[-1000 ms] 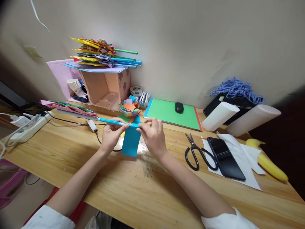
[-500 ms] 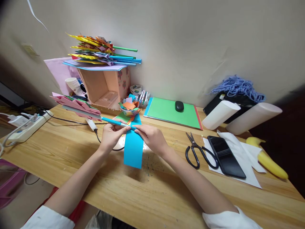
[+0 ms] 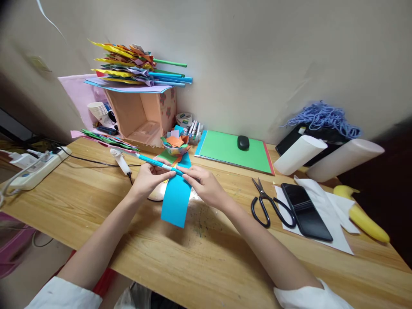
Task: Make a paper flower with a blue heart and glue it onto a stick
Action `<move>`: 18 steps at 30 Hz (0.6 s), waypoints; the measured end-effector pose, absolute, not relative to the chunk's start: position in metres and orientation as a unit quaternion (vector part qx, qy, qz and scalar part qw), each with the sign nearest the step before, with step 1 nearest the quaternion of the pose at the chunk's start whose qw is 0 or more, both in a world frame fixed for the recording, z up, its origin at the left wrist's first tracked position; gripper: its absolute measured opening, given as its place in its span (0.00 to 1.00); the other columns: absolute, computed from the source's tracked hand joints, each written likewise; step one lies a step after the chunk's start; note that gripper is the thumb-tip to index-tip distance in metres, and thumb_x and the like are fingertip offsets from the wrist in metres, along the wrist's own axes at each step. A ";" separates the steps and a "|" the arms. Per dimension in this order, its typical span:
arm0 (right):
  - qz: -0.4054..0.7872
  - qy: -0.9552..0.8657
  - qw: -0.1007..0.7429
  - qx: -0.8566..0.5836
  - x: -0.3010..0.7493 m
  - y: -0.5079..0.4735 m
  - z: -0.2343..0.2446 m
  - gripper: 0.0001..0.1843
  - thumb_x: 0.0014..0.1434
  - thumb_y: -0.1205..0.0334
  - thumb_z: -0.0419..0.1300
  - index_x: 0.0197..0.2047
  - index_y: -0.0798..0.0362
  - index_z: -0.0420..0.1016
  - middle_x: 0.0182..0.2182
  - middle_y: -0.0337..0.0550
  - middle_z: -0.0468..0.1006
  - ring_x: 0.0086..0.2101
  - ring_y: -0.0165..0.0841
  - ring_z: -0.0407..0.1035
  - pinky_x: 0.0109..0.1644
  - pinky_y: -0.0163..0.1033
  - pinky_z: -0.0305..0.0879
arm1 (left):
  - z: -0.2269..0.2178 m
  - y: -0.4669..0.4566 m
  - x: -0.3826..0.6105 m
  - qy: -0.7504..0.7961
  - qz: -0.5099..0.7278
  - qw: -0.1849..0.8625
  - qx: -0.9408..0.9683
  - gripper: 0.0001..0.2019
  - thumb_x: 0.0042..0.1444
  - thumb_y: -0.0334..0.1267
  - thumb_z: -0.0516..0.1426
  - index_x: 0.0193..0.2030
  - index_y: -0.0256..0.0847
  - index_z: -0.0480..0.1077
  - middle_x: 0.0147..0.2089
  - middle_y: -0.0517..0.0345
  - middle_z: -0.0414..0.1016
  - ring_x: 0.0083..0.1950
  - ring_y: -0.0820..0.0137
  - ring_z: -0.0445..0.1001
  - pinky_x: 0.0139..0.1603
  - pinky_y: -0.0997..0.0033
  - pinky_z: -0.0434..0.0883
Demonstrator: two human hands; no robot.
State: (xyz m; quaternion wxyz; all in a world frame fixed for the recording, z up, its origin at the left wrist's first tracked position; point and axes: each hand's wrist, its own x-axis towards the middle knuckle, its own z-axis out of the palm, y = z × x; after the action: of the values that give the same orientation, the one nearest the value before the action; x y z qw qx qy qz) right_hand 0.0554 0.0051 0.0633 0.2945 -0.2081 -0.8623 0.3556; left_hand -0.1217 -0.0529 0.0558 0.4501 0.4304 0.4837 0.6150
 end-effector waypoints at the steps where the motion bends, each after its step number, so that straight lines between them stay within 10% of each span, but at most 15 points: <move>1: 0.369 -0.859 0.293 -0.203 0.055 0.005 0.064 0.18 0.63 0.62 0.49 0.55 0.47 0.68 0.35 0.43 0.74 0.36 0.31 0.67 0.38 0.35 0.63 | 0.056 -0.053 -0.122 0.482 0.613 0.453 0.431 0.17 0.36 0.34 0.67 0.32 0.37 0.66 0.30 0.60 0.76 0.38 0.68 0.77 0.42 0.70 0.73; 18: 0.176 -0.921 0.308 -0.159 0.045 -0.002 0.037 0.19 0.64 0.65 0.43 0.58 0.52 0.59 0.45 0.50 0.73 0.44 0.36 0.69 0.44 0.43 0.69 | 0.059 -0.056 -0.147 0.520 0.496 0.518 0.463 0.22 0.36 0.39 0.67 0.40 0.33 0.72 0.38 0.50 0.78 0.44 0.61 0.75 0.48 0.61 0.70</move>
State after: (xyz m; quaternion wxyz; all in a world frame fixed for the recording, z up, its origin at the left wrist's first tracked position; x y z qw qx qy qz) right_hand 0.0446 -0.0022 0.0371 0.3084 -0.1587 -0.9212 0.1762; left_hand -0.1468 -0.0559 0.0589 0.5184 0.4634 0.5202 0.4959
